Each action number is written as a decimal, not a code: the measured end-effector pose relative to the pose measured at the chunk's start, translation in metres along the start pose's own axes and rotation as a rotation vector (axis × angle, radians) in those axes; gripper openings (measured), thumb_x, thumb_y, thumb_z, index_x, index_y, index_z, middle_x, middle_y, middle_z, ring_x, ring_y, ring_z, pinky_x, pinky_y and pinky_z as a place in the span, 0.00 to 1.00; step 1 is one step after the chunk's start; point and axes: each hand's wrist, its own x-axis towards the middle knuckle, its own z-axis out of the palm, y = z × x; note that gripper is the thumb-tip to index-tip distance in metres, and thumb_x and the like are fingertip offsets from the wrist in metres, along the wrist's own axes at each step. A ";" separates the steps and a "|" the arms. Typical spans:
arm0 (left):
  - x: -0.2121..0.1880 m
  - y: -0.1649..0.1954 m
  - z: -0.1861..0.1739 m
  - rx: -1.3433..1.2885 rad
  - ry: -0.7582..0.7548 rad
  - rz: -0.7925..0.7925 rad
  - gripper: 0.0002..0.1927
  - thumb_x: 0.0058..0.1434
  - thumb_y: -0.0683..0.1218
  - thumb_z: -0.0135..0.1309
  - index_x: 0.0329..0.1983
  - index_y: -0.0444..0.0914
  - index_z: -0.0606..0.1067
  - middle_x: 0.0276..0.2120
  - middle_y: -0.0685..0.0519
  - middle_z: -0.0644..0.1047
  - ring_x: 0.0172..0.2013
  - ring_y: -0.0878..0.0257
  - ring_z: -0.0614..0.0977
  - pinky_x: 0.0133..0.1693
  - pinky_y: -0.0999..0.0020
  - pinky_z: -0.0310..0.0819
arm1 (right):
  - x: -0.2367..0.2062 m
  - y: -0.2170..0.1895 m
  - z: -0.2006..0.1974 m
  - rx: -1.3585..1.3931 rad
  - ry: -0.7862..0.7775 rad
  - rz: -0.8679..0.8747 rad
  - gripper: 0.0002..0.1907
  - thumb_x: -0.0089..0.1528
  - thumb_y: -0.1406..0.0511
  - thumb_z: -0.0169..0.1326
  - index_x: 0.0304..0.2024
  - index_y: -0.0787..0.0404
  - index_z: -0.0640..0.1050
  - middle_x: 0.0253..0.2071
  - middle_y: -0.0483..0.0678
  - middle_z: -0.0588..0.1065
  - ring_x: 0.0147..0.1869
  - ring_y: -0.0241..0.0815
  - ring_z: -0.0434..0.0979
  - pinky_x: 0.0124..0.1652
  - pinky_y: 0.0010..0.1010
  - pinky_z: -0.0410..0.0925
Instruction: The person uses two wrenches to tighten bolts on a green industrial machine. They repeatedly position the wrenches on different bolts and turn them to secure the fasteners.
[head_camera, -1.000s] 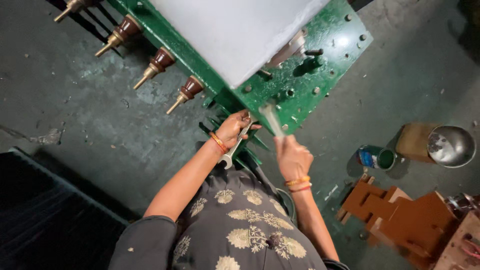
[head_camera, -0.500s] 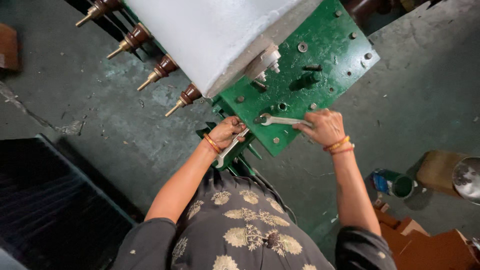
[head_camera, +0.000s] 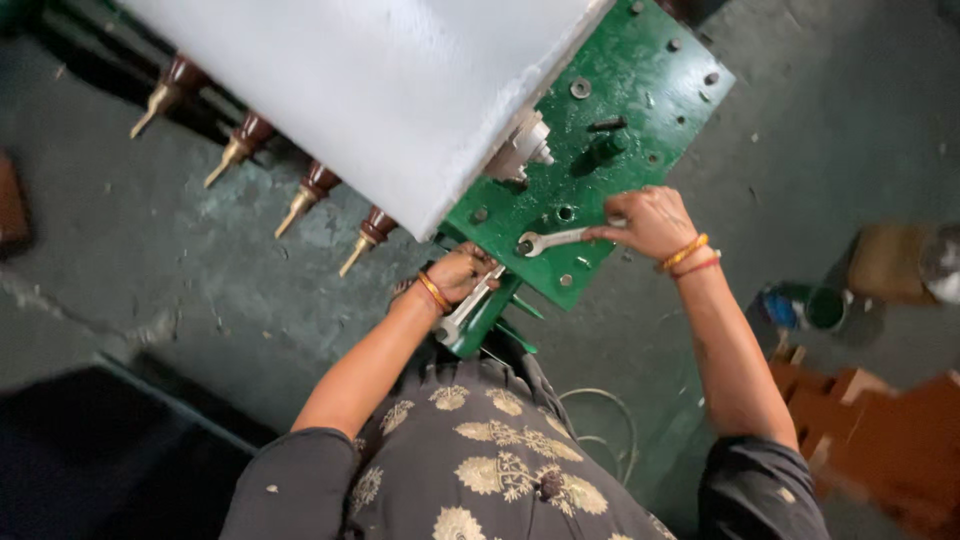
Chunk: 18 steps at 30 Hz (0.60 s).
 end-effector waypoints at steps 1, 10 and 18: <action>0.002 -0.001 0.000 -0.001 0.036 -0.019 0.13 0.58 0.32 0.50 0.44 0.39 0.74 0.38 0.55 0.75 0.36 0.63 0.77 0.37 0.59 0.76 | -0.011 -0.009 0.003 -0.032 -0.020 0.053 0.26 0.56 0.42 0.59 0.25 0.56 0.79 0.21 0.50 0.76 0.28 0.55 0.78 0.29 0.46 0.68; 0.016 -0.020 0.003 -0.184 -0.155 -0.128 0.16 0.62 0.36 0.57 0.51 0.43 0.72 0.42 0.55 0.76 0.42 0.62 0.79 0.41 0.56 0.76 | -0.110 -0.191 0.053 0.168 0.110 0.735 0.23 0.59 0.49 0.60 0.43 0.60 0.76 0.29 0.56 0.79 0.33 0.60 0.80 0.32 0.48 0.71; 0.013 -0.016 0.010 -0.388 -0.261 -0.164 0.20 0.67 0.52 0.56 0.60 0.41 0.73 0.51 0.49 0.79 0.46 0.56 0.82 0.45 0.53 0.78 | -0.097 -0.291 0.059 0.054 0.277 0.123 0.20 0.60 0.68 0.59 0.55 0.64 0.78 0.38 0.51 0.71 0.41 0.49 0.76 0.38 0.39 0.73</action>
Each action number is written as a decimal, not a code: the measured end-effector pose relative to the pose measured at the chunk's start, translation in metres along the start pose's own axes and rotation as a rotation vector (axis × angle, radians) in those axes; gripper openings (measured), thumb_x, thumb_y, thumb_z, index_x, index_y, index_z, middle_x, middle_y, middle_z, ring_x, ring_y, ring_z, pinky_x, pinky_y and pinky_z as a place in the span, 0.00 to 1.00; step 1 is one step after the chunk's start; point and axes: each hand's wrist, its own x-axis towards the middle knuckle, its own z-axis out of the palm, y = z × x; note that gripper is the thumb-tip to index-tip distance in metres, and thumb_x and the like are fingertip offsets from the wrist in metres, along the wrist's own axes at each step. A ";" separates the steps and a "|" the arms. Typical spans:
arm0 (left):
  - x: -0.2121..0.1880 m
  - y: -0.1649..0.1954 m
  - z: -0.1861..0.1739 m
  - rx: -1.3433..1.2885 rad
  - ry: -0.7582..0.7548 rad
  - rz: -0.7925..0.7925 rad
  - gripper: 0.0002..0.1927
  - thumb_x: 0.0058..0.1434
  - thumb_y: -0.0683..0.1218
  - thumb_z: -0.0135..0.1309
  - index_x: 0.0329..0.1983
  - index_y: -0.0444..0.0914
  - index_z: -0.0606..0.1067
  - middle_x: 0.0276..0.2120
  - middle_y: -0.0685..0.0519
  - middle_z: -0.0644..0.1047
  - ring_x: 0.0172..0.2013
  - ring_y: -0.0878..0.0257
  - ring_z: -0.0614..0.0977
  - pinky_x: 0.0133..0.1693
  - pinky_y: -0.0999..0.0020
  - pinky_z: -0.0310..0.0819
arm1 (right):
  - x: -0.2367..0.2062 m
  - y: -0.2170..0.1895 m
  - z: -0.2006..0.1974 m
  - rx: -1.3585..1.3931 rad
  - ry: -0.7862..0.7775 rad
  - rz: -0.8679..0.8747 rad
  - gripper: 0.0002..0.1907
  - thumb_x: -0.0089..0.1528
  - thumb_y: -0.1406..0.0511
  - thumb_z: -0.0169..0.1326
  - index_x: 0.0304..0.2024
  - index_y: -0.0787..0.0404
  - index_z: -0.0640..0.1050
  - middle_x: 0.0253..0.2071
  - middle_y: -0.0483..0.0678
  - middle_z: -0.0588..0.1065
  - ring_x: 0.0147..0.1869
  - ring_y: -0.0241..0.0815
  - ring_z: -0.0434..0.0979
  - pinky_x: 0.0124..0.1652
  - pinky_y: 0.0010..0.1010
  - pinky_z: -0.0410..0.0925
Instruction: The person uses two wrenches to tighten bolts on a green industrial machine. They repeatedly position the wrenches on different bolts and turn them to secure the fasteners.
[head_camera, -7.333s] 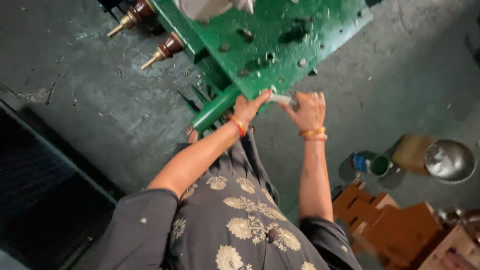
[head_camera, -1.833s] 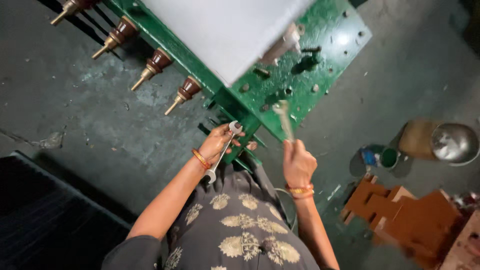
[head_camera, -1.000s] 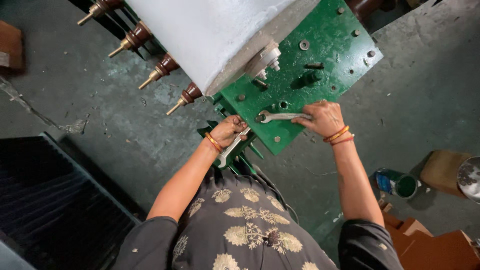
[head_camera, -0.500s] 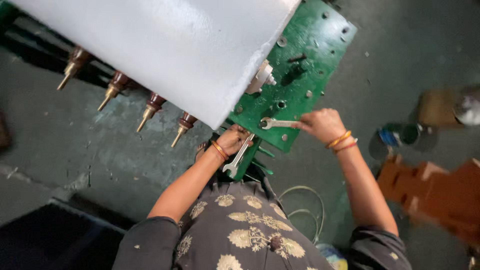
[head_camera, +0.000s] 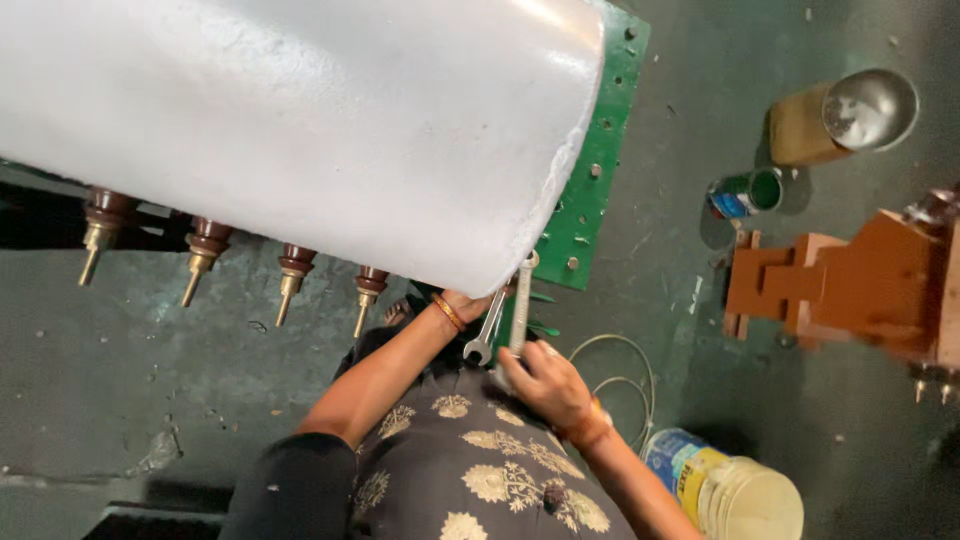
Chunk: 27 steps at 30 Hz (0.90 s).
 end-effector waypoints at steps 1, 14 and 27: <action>0.001 0.001 0.003 0.006 -0.013 0.005 0.20 0.67 0.51 0.56 0.60 0.41 0.73 0.51 0.50 0.79 0.46 0.56 0.81 0.46 0.53 0.77 | 0.014 0.002 0.004 -0.042 0.000 -0.094 0.19 0.61 0.67 0.59 0.54 0.65 0.78 0.37 0.51 0.71 0.40 0.49 0.76 0.38 0.40 0.72; -0.015 -0.005 -0.012 -0.048 -0.034 0.035 0.16 0.65 0.43 0.60 0.56 0.40 0.75 0.47 0.50 0.79 0.48 0.56 0.80 0.54 0.45 0.75 | 0.239 0.126 -0.010 -0.152 0.270 -0.225 0.14 0.62 0.64 0.56 0.48 0.62 0.78 0.47 0.54 0.74 0.49 0.55 0.78 0.48 0.45 0.71; -0.016 0.004 0.017 0.181 0.208 0.027 0.08 0.67 0.44 0.62 0.45 0.40 0.75 0.34 0.54 0.80 0.36 0.62 0.82 0.39 0.57 0.79 | 0.088 0.206 -0.055 -0.252 0.308 0.465 0.21 0.68 0.54 0.62 0.28 0.61 0.73 0.27 0.52 0.73 0.32 0.58 0.75 0.33 0.47 0.67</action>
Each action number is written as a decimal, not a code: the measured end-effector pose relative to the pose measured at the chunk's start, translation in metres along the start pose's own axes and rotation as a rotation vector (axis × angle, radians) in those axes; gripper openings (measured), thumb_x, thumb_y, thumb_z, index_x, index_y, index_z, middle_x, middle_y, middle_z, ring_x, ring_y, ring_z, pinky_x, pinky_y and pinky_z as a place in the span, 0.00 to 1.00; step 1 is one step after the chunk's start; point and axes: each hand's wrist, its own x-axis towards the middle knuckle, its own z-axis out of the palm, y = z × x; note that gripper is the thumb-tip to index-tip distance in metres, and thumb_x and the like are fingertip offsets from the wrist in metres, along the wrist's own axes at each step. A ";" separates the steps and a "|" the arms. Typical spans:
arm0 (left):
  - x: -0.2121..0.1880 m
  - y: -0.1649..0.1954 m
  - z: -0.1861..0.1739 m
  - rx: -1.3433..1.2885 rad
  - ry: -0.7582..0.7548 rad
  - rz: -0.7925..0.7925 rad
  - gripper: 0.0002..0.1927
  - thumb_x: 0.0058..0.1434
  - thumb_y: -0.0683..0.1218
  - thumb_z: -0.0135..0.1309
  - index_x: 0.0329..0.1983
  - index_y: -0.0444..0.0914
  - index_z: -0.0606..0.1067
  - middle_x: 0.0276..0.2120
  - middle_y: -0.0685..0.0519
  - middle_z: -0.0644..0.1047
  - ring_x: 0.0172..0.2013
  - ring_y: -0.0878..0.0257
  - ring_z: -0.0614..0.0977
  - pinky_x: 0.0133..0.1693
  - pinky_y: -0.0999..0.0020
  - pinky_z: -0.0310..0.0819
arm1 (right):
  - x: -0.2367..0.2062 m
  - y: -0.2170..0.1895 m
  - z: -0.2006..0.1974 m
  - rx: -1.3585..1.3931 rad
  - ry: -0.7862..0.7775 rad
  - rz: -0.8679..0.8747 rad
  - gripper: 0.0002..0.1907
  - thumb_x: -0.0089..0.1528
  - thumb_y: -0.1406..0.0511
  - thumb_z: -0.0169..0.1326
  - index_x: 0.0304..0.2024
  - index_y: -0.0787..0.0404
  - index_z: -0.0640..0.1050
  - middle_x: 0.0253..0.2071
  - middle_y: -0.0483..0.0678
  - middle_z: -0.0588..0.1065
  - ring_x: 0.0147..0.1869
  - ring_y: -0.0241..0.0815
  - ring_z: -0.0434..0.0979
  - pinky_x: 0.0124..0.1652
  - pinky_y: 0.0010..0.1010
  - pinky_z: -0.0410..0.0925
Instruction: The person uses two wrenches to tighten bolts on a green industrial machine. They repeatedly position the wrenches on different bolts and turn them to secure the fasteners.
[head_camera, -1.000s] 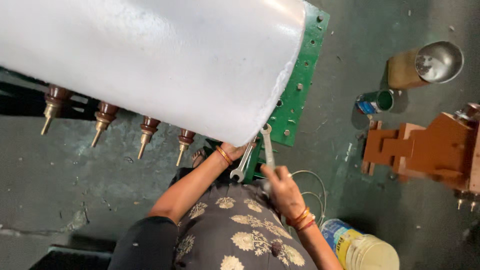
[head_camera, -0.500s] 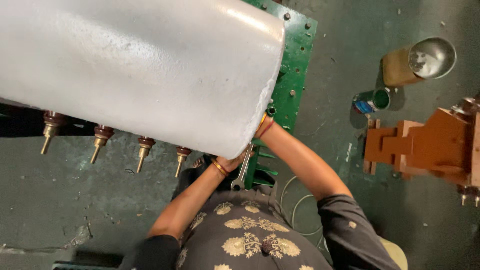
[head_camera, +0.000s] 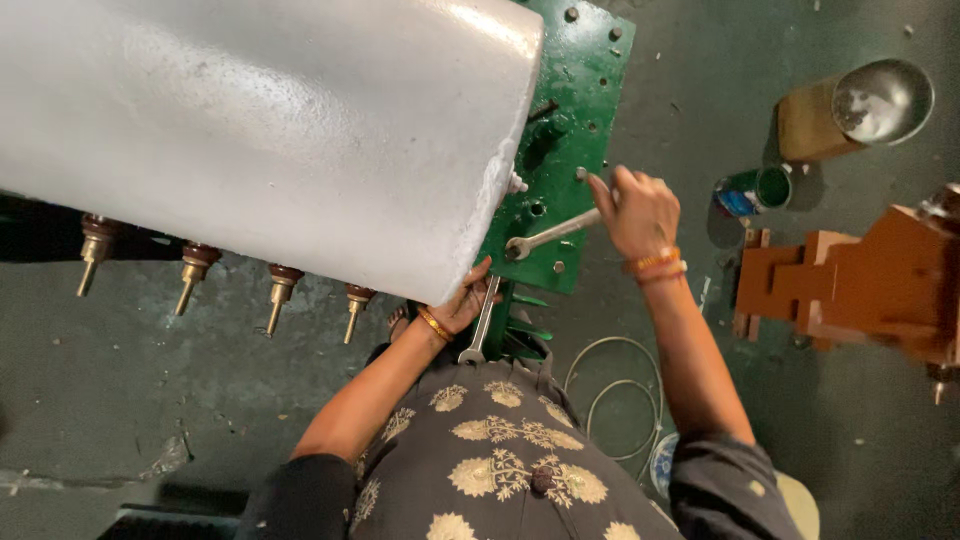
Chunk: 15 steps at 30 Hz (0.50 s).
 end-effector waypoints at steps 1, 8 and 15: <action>-0.001 0.001 0.003 -0.025 0.005 0.014 0.08 0.67 0.46 0.62 0.44 0.42 0.75 0.33 0.54 0.80 0.34 0.62 0.82 0.37 0.58 0.79 | -0.020 0.000 -0.003 0.000 -0.035 0.086 0.22 0.68 0.53 0.62 0.29 0.61 0.73 0.28 0.53 0.73 0.31 0.58 0.74 0.32 0.47 0.66; 0.003 -0.002 -0.022 -0.398 -0.217 -0.126 0.22 0.68 0.57 0.40 0.57 0.42 0.71 0.50 0.55 0.80 0.45 0.62 0.82 0.53 0.50 0.79 | -0.167 -0.055 -0.022 0.290 -0.007 0.133 0.24 0.54 0.60 0.66 0.44 0.71 0.76 0.38 0.56 0.71 0.36 0.55 0.75 0.34 0.41 0.69; 0.013 -0.006 -0.040 -0.663 -0.511 -0.197 0.26 0.79 0.56 0.34 0.66 0.32 0.66 0.55 0.44 0.76 0.51 0.54 0.81 0.56 0.54 0.76 | -0.179 -0.127 -0.021 0.092 -0.127 -0.493 0.11 0.65 0.59 0.60 0.42 0.60 0.81 0.26 0.42 0.70 0.27 0.35 0.74 0.28 0.30 0.71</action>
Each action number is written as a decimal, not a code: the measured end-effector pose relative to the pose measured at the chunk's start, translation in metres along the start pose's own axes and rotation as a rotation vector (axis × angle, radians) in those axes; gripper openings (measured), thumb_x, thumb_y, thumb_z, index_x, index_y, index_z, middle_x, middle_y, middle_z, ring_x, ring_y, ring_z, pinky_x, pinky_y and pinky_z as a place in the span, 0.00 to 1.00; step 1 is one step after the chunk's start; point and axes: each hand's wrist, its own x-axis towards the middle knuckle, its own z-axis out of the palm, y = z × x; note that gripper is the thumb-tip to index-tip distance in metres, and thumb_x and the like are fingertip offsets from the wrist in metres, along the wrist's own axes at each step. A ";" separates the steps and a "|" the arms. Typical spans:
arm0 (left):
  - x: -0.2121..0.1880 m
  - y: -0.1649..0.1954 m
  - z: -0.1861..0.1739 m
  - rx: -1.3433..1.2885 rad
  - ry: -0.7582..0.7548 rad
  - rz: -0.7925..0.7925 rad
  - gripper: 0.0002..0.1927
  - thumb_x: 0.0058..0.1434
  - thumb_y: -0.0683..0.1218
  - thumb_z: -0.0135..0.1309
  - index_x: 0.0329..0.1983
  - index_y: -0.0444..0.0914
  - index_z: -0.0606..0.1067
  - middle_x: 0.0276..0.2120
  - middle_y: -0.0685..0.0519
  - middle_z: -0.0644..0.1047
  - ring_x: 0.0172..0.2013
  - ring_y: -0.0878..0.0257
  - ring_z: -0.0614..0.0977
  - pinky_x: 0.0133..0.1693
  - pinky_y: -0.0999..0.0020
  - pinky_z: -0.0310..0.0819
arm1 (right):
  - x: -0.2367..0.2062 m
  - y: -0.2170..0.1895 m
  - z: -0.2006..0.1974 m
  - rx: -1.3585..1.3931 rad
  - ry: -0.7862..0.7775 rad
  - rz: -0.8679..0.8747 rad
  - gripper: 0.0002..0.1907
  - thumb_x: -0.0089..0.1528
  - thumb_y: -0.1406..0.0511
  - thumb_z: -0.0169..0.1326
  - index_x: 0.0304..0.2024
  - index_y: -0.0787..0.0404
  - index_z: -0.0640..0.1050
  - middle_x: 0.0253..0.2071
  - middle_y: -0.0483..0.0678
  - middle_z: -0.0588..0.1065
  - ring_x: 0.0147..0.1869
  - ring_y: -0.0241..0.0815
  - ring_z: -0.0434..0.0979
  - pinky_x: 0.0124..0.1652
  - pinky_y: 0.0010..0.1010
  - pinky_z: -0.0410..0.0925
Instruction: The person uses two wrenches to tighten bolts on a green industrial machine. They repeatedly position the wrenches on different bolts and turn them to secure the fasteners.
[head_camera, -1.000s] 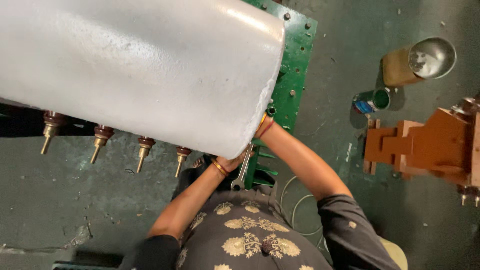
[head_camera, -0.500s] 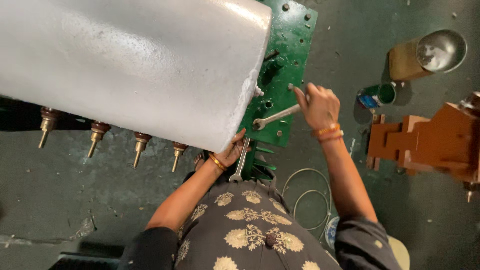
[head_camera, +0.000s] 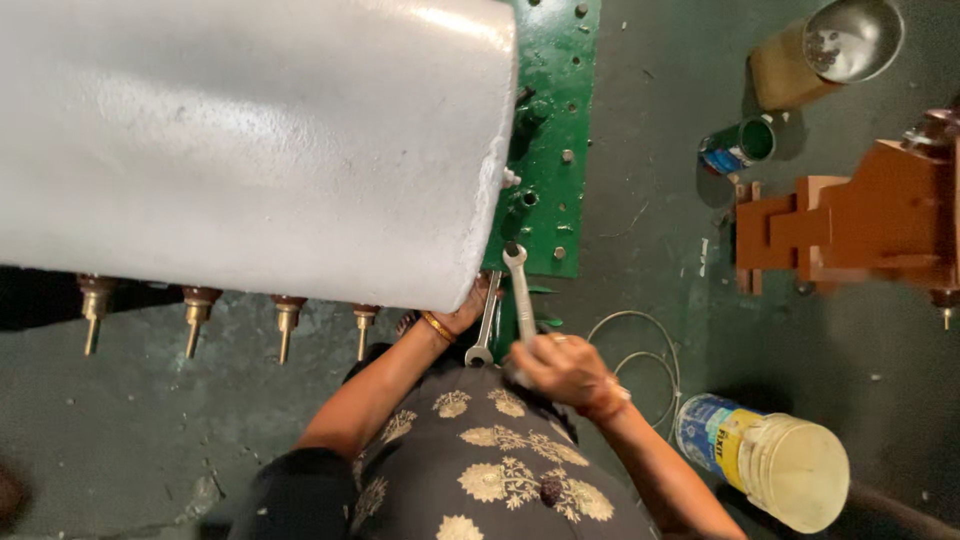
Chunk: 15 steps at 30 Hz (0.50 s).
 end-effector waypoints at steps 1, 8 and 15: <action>-0.001 -0.001 0.000 0.110 0.021 0.067 0.25 0.78 0.56 0.35 0.65 0.33 0.66 0.54 0.45 0.76 0.51 0.54 0.81 0.55 0.53 0.76 | 0.017 -0.006 0.004 -0.075 0.047 -0.107 0.14 0.65 0.55 0.59 0.38 0.59 0.80 0.26 0.42 0.71 0.26 0.35 0.74 0.25 0.29 0.68; 0.004 -0.013 0.023 0.393 0.237 0.142 0.22 0.72 0.57 0.42 0.60 0.39 0.71 0.51 0.50 0.78 0.48 0.55 0.81 0.50 0.48 0.77 | 0.157 -0.020 0.020 -0.049 0.089 -0.596 0.07 0.58 0.61 0.55 0.35 0.55 0.80 0.40 0.41 0.75 0.51 0.41 0.78 0.49 0.35 0.73; 0.001 -0.014 0.009 0.518 0.352 0.230 0.19 0.66 0.58 0.50 0.55 0.45 0.75 0.47 0.55 0.80 0.45 0.56 0.81 0.45 0.43 0.77 | 0.253 0.067 0.033 0.051 0.110 -0.419 0.07 0.58 0.62 0.59 0.33 0.58 0.79 0.38 0.48 0.76 0.45 0.49 0.78 0.44 0.39 0.72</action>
